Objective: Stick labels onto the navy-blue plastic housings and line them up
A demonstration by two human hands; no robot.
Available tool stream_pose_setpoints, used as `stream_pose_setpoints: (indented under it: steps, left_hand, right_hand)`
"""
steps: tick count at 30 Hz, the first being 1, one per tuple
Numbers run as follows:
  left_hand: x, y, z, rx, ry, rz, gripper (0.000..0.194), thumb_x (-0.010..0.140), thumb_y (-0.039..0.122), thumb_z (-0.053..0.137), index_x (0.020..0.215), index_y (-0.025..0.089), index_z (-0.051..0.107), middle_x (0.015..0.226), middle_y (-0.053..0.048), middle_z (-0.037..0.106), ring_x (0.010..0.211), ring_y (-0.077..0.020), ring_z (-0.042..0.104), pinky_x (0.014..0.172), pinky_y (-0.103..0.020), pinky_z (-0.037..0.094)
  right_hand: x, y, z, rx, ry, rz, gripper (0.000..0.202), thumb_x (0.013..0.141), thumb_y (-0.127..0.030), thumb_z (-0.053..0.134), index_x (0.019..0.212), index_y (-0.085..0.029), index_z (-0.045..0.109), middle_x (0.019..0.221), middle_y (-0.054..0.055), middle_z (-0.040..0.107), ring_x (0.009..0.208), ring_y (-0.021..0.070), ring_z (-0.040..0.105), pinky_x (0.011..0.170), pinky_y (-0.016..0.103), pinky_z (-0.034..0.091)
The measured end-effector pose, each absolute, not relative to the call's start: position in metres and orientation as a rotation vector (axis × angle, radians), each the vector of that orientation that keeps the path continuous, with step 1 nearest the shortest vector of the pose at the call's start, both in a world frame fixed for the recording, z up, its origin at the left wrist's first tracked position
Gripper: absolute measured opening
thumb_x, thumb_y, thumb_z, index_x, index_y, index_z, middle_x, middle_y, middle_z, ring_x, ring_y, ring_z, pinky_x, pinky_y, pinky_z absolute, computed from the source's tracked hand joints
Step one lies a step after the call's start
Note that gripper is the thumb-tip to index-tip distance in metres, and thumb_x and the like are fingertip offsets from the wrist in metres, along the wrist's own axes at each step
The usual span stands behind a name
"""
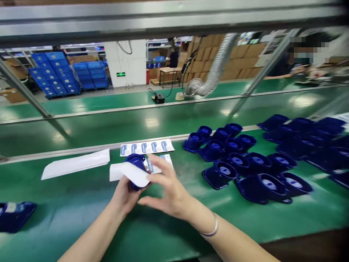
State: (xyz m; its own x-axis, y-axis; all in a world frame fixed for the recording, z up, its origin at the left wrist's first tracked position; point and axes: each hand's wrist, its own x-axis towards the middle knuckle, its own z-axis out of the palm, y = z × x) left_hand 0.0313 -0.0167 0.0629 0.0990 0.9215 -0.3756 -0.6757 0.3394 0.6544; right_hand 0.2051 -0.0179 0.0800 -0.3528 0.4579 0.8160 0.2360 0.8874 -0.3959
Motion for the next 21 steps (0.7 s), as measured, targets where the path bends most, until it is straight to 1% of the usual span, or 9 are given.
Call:
stream_pose_setpoints:
  steps: [2,4,7,9,12,14,15,18,21]
  left_hand:
    - [0.019,-0.016,0.055,0.396,0.879,1.221,0.046,0.081,0.03,0.078,0.124,0.017,0.067,0.107,-0.009,0.077,0.101,-0.0276,0.073,0.082,-0.039,0.063]
    - [0.012,-0.018,0.046,0.427,0.879,1.198,0.048,0.081,0.03,0.079,0.125,0.016,0.066,0.116,-0.012,0.075,0.107,-0.0305,0.071,0.087,-0.047,0.063]
    - [0.009,-0.021,0.036,0.446,0.848,1.183,0.054,0.081,0.027,0.079,0.131,0.019,0.063,0.13,-0.014,0.07,0.114,-0.0329,0.069,0.091,-0.054,0.061]
    - [0.01,-0.022,0.033,0.473,0.832,1.169,0.056,0.079,0.027,0.081,0.131,0.018,0.062,0.133,-0.015,0.069,0.115,-0.0339,0.069,0.091,-0.055,0.061]
    - [0.012,-0.023,0.033,0.496,0.82,1.166,0.061,0.076,0.026,0.083,0.133,0.018,0.061,0.127,-0.014,0.072,0.113,-0.0331,0.07,0.094,-0.049,0.06]
    - [0.013,-0.024,0.034,0.485,0.833,1.172,0.066,0.076,0.026,0.084,0.136,0.02,0.059,0.123,-0.012,0.073,0.111,-0.0311,0.071,0.094,-0.045,0.059]
    - [0.013,-0.025,0.035,0.479,0.84,1.172,0.066,0.076,0.027,0.084,0.137,0.021,0.059,0.122,-0.012,0.073,0.11,-0.0304,0.071,0.093,-0.043,0.059]
    - [0.013,-0.026,0.037,0.472,0.844,1.147,0.058,0.079,0.032,0.083,0.131,0.018,0.062,0.119,-0.013,0.074,0.107,-0.0297,0.072,0.09,-0.04,0.059]
    - [0.013,-0.028,0.038,0.459,0.854,1.12,0.052,0.082,0.038,0.081,0.126,0.018,0.064,0.116,-0.012,0.074,0.105,-0.0284,0.072,0.086,-0.038,0.059]
  right_hand:
    - [0.211,-0.016,0.081,-0.609,-1.734,0.509,0.034,0.089,-0.026,0.077,0.118,-0.03,0.059,0.134,0.011,0.057,0.124,0.0288,0.058,0.103,0.049,0.053]
    - [0.217,-0.01,0.079,-0.683,-1.482,0.841,0.017,0.09,-0.023,0.076,0.099,-0.028,0.063,0.106,0.004,0.065,0.099,0.0212,0.065,0.087,0.037,0.057]
    - [0.217,-0.003,0.071,-0.735,-1.14,1.304,0.02,0.085,-0.026,0.082,0.089,-0.026,0.063,0.086,-0.001,0.067,0.075,0.0139,0.063,0.069,0.025,0.054]
    - [0.213,-0.001,0.065,-0.744,-1.01,1.47,0.024,0.081,-0.027,0.087,0.09,-0.027,0.064,0.085,-0.002,0.07,0.073,0.0132,0.064,0.068,0.025,0.054]
    - [0.208,-0.003,0.058,-0.754,-0.905,1.611,0.042,0.076,-0.026,0.09,0.111,-0.034,0.067,0.093,-0.002,0.074,0.081,0.0154,0.067,0.078,0.03,0.057]
    - [0.208,-0.004,0.054,-0.794,-0.88,1.691,0.049,0.076,-0.027,0.09,0.119,-0.034,0.068,0.097,0.0,0.074,0.086,0.0171,0.068,0.084,0.033,0.057]
    - [0.209,-0.005,0.052,-0.819,-0.877,1.729,0.043,0.077,-0.029,0.089,0.116,-0.031,0.07,0.096,0.001,0.074,0.086,0.0178,0.068,0.085,0.034,0.057]
    - [0.215,-0.007,0.048,-0.829,-0.875,1.828,0.02,0.079,-0.033,0.088,0.09,-0.025,0.075,0.087,0.002,0.072,0.08,0.0166,0.066,0.08,0.031,0.056]
    - [0.221,-0.008,0.048,-0.732,-0.887,1.892,0.022,0.078,-0.033,0.088,0.078,-0.024,0.068,0.082,0.0,0.067,0.077,0.0142,0.062,0.072,0.027,0.052]
